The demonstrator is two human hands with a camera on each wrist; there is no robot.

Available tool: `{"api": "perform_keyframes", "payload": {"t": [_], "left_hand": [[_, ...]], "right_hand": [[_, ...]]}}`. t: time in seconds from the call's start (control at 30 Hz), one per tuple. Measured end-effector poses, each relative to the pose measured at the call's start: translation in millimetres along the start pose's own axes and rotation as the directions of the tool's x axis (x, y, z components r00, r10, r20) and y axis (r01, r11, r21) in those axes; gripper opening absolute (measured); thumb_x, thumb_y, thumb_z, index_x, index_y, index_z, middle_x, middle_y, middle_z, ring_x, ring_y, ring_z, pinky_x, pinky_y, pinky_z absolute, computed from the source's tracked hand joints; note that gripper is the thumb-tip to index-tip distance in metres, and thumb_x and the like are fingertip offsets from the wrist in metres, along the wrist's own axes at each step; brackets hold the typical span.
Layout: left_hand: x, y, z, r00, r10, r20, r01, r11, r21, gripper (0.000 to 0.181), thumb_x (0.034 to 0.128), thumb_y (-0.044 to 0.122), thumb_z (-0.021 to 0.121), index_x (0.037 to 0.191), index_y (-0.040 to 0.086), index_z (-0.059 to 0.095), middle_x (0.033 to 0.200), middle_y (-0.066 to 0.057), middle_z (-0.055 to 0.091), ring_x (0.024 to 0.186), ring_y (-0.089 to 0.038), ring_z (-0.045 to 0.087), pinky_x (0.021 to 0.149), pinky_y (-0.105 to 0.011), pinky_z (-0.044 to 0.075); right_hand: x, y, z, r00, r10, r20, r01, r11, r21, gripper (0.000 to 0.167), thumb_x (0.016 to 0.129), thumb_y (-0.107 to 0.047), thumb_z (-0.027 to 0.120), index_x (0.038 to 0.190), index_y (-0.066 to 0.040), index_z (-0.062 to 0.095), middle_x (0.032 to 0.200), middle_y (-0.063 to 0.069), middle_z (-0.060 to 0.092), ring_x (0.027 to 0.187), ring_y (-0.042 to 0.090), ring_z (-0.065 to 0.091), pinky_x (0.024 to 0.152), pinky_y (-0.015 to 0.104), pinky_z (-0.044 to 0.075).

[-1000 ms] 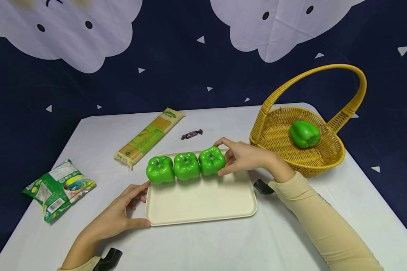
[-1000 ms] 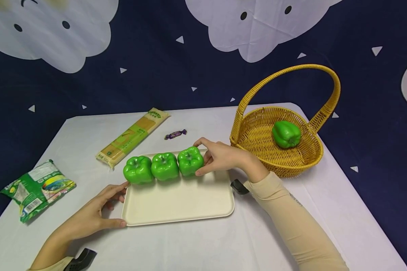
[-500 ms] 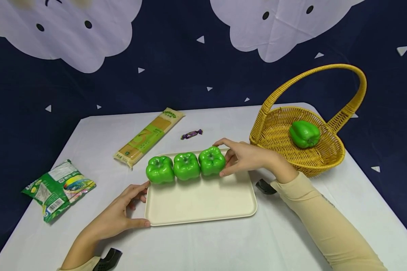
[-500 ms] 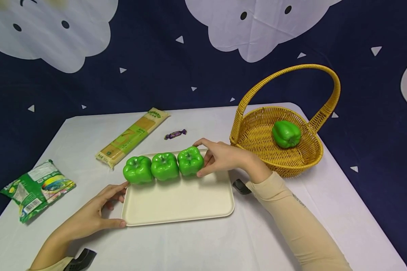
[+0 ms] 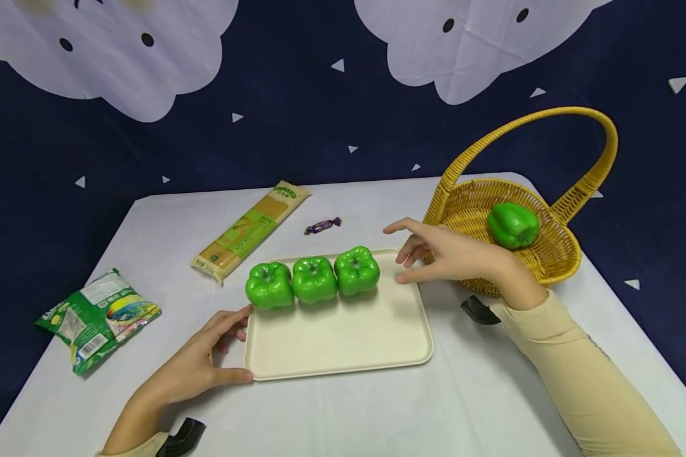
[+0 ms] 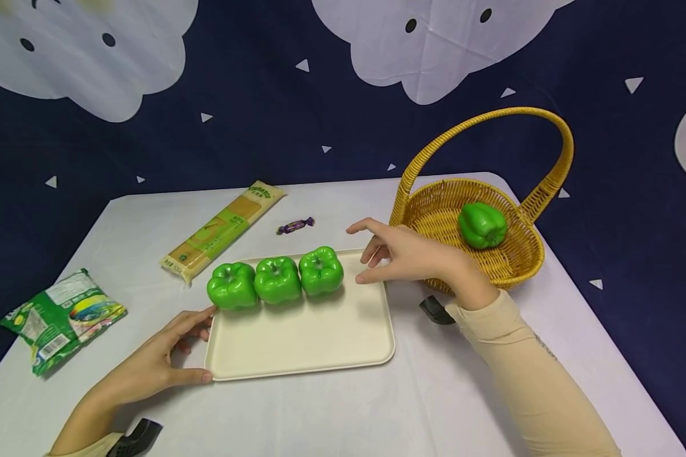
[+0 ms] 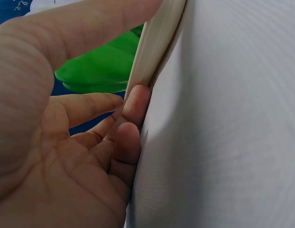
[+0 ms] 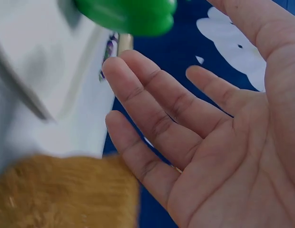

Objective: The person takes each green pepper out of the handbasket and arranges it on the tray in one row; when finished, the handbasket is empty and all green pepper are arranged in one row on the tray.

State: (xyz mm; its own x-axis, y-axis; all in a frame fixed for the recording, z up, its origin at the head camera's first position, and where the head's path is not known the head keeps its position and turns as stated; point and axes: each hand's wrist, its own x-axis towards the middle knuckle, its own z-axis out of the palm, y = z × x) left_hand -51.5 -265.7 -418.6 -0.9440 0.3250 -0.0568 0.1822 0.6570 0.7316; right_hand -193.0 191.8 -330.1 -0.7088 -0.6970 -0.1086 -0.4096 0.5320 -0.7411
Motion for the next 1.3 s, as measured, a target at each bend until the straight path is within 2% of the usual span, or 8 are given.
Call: {"api": "perform_keyframes", "payload": {"t": [0.2, 0.4, 0.5, 0.67, 0.77, 0.93, 1.1, 1.3], "left_hand": [[-0.2, 0.5, -0.1, 1.0, -0.004, 0.001, 0.004, 1.0, 0.007, 0.111, 0.0727, 0.037, 0.1, 0.164, 0.011, 0.043, 0.139, -0.006, 0.058, 0.106, -0.006, 0.05, 0.088, -0.022, 0.046], [-0.4, 0.7, -0.5, 1.0, 0.011, -0.001, -0.011, 1.0, 0.014, 0.11, 0.0734, 0.037, 0.1, 0.164, 0.01, 0.043, 0.14, -0.007, 0.058, 0.107, -0.006, 0.05, 0.088, -0.021, 0.046], [-0.6, 1.1, -0.7, 1.0, 0.019, -0.003, -0.019, 1.0, 0.009, 0.11, 0.0737, 0.036, 0.099, 0.164, 0.01, 0.043, 0.139, -0.007, 0.058, 0.108, -0.005, 0.05, 0.088, -0.021, 0.046], [-0.6, 1.1, -0.6, 1.0, 0.025, -0.007, -0.025, 1.0, 0.003, 0.11, 0.0733, 0.035, 0.1, 0.164, 0.01, 0.043, 0.135, -0.005, 0.058, 0.108, -0.005, 0.05, 0.088, -0.021, 0.047], [-0.6, 1.3, -0.6, 0.999, 0.032, -0.008, -0.032, 0.999, 0.004, 0.11, 0.0733, 0.035, 0.1, 0.164, 0.009, 0.043, 0.135, -0.005, 0.058, 0.109, -0.006, 0.05, 0.088, -0.021, 0.047], [-1.2, 1.6, -0.3, 0.999, 0.043, -0.01, -0.043, 0.999, 0.001, 0.11, 0.0733, 0.035, 0.1, 0.164, 0.009, 0.043, 0.135, -0.006, 0.058, 0.108, -0.006, 0.05, 0.088, -0.021, 0.047], [-1.5, 1.4, -0.3, 0.999, 0.033, -0.008, -0.032, 0.999, 0.016, 0.11, 0.0734, 0.035, 0.1, 0.164, 0.01, 0.043, 0.138, -0.007, 0.058, 0.108, -0.007, 0.049, 0.088, -0.021, 0.046], [-1.1, 2.3, -0.3, 1.0, 0.025, -0.006, -0.025, 1.0, 0.017, 0.11, 0.0734, 0.034, 0.1, 0.165, 0.01, 0.043, 0.138, -0.007, 0.058, 0.107, -0.007, 0.049, 0.089, -0.021, 0.046]], "right_hand": [[-31.3, -6, -22, 0.998, 0.029, -0.051, -0.033, 0.997, -0.072, 0.065, 0.094, -0.035, 0.085, 0.149, -0.019, 0.055, 0.12, 0.004, 0.074, 0.116, 0.026, 0.073, 0.105, 0.044, 0.058], [-57.0, 0, -45, 0.995, 0.014, -0.096, -0.032, 0.982, -0.188, 0.052, 0.095, -0.027, 0.084, 0.142, -0.017, 0.065, 0.122, 0.001, 0.076, 0.113, 0.016, 0.075, 0.102, 0.04, 0.06], [-66.6, 5, -55, 0.992, 0.042, -0.115, -0.069, 0.97, -0.234, 0.049, 0.096, -0.025, 0.084, 0.141, -0.019, 0.066, 0.121, -0.001, 0.076, 0.111, 0.014, 0.075, 0.098, 0.033, 0.06], [-75.9, 12, -72, 0.983, 0.114, -0.14, -0.147, 0.956, -0.254, 0.05, 0.096, -0.018, 0.083, 0.143, -0.016, 0.064, 0.126, 0.005, 0.073, 0.113, 0.021, 0.074, 0.096, 0.024, 0.059], [-79.1, 16, -81, 0.973, 0.16, -0.169, -0.203, 0.938, -0.28, 0.051, 0.095, -0.015, 0.083, 0.143, -0.017, 0.064, 0.128, 0.004, 0.072, 0.114, 0.022, 0.073, 0.097, 0.029, 0.06], [-83.3, 23, -95, 0.96, 0.192, -0.206, -0.256, 0.9, -0.352, 0.056, 0.094, -0.014, 0.084, 0.146, -0.017, 0.062, 0.13, 0.004, 0.073, 0.118, 0.027, 0.072, 0.1, 0.046, 0.06], [-85.1, 32, -105, 0.954, 0.217, -0.207, -0.281, 0.888, -0.363, 0.063, 0.094, -0.015, 0.084, 0.152, -0.016, 0.057, 0.138, 0.015, 0.069, 0.127, 0.039, 0.066, 0.104, 0.061, 0.055], [-86.6, 44, -114, 0.947, 0.247, -0.206, -0.31, 0.873, -0.376, 0.066, 0.094, -0.015, 0.085, 0.153, -0.015, 0.057, 0.146, 0.021, 0.063, 0.133, 0.043, 0.059, 0.105, 0.067, 0.051]]}}
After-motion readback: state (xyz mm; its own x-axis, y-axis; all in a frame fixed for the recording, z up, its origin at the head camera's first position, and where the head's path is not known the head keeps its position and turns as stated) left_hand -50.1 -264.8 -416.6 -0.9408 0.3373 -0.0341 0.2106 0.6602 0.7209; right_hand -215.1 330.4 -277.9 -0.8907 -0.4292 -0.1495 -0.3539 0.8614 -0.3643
